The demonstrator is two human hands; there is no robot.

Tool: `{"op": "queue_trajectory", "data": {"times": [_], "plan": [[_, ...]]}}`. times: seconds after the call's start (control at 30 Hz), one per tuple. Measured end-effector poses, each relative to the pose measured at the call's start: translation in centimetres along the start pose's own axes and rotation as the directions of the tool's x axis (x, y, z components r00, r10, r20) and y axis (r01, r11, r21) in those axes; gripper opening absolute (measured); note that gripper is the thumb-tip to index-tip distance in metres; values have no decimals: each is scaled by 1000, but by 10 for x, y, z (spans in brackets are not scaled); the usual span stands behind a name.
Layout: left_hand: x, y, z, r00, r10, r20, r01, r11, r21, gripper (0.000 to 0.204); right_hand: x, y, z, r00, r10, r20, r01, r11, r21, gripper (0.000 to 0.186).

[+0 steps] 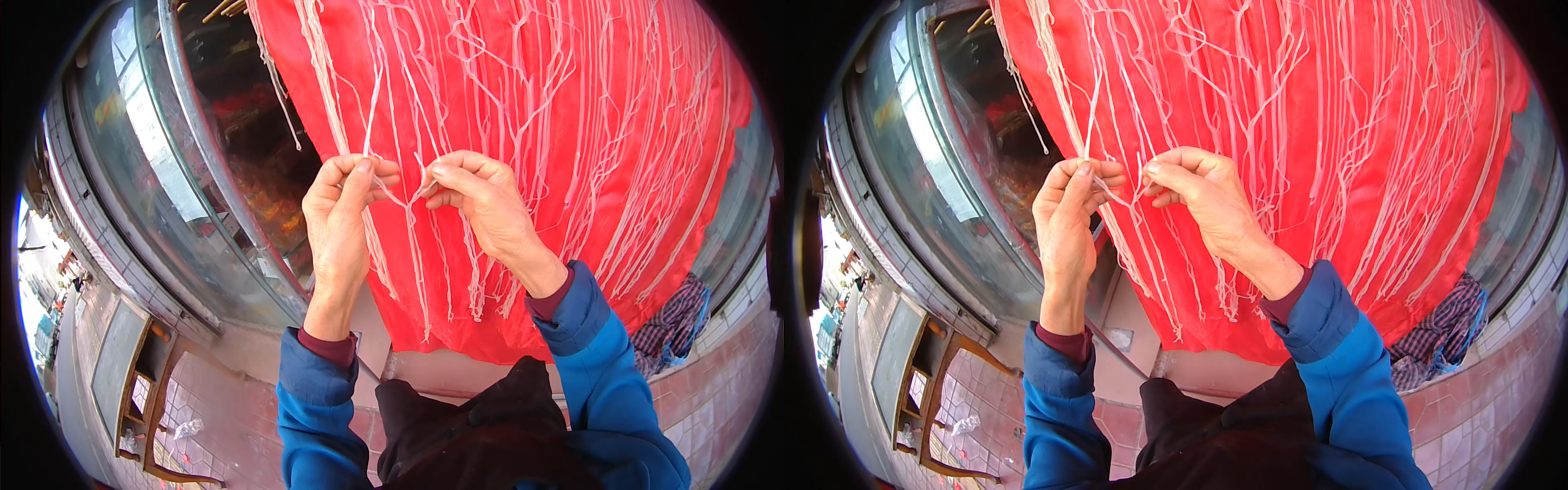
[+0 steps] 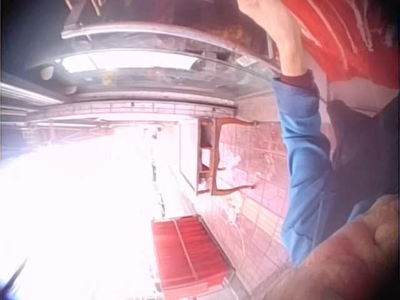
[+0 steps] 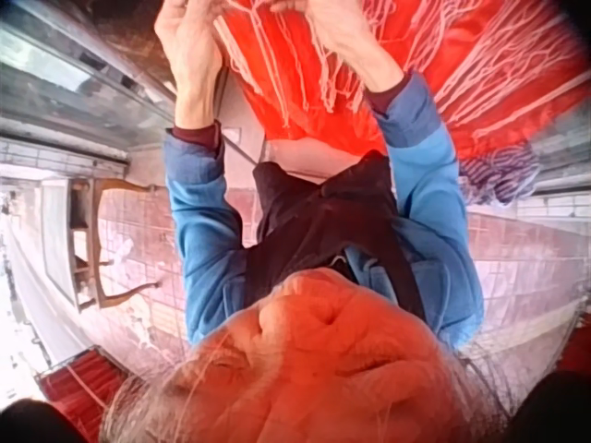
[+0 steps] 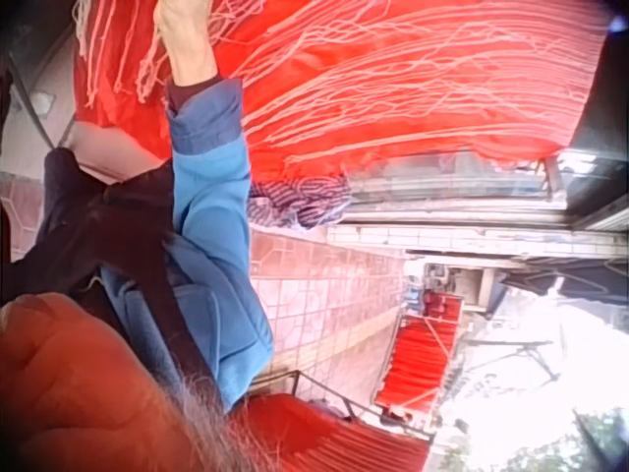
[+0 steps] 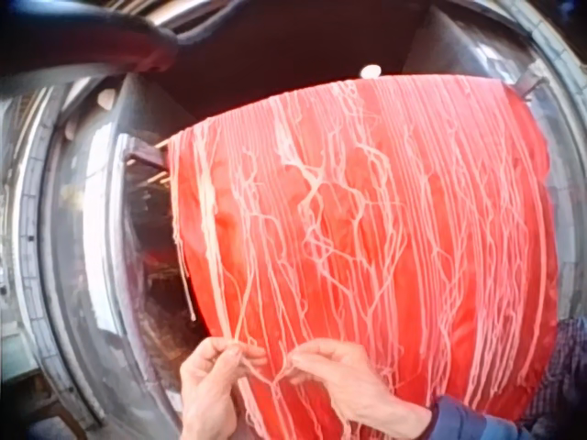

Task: The person repairs a red fishing net by hand, repeatedly tying white strings to the net's mesh. The hands work continuously on the net, pulling and knotting individual strands to mend or reinforce the structure.

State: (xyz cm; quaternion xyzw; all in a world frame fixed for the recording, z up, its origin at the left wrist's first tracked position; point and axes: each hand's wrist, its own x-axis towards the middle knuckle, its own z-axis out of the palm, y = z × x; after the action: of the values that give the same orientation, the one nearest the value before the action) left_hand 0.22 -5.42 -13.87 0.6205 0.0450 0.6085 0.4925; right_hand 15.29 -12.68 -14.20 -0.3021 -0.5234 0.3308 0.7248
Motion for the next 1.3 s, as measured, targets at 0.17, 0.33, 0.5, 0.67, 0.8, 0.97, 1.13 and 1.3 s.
{"op": "queue_trajectory", "data": {"times": [0.17, 0.33, 0.5, 0.67, 0.8, 0.97, 1.13, 1.3], "plan": [[1, -5, -9, 994, -109, 15, 109, 956, -274, 15, -3, -2, -19, 994, 55, 92, -80, 952, 295, 16], [2, -10, -11, 988, -151, 26, 148, 893, -425, 15, -4, 2, -32, 985, 90, 147, -154, 842, 518, 18], [-2, -7, -17, 981, -185, 51, 189, 879, -439, 14, -5, -1, -42, 940, 192, 283, -330, 727, 603, 18], [-32, -20, -14, 930, -335, 151, 367, 872, -325, 19, -23, 14, -42, 918, 315, 239, -390, 827, 406, 23], [-62, -35, -16, 915, -384, 123, 403, 876, -265, 12, -43, 41, -44, 935, 302, 186, -346, 894, 285, 18], [-99, -57, -16, 918, -396, 28, 392, 893, -220, 5, -70, 83, -45, 898, 410, 160, -439, 860, 259, 11], [-124, -76, -20, 912, -409, -40, 386, 886, -257, 4, -85, 99, -53, 894, 434, 108, -446, 846, 292, 9], [-131, -81, -38, 909, -389, -147, 311, 870, -383, 7, -96, 91, -71, 977, 202, 68, -210, 859, 466, 15]]}}
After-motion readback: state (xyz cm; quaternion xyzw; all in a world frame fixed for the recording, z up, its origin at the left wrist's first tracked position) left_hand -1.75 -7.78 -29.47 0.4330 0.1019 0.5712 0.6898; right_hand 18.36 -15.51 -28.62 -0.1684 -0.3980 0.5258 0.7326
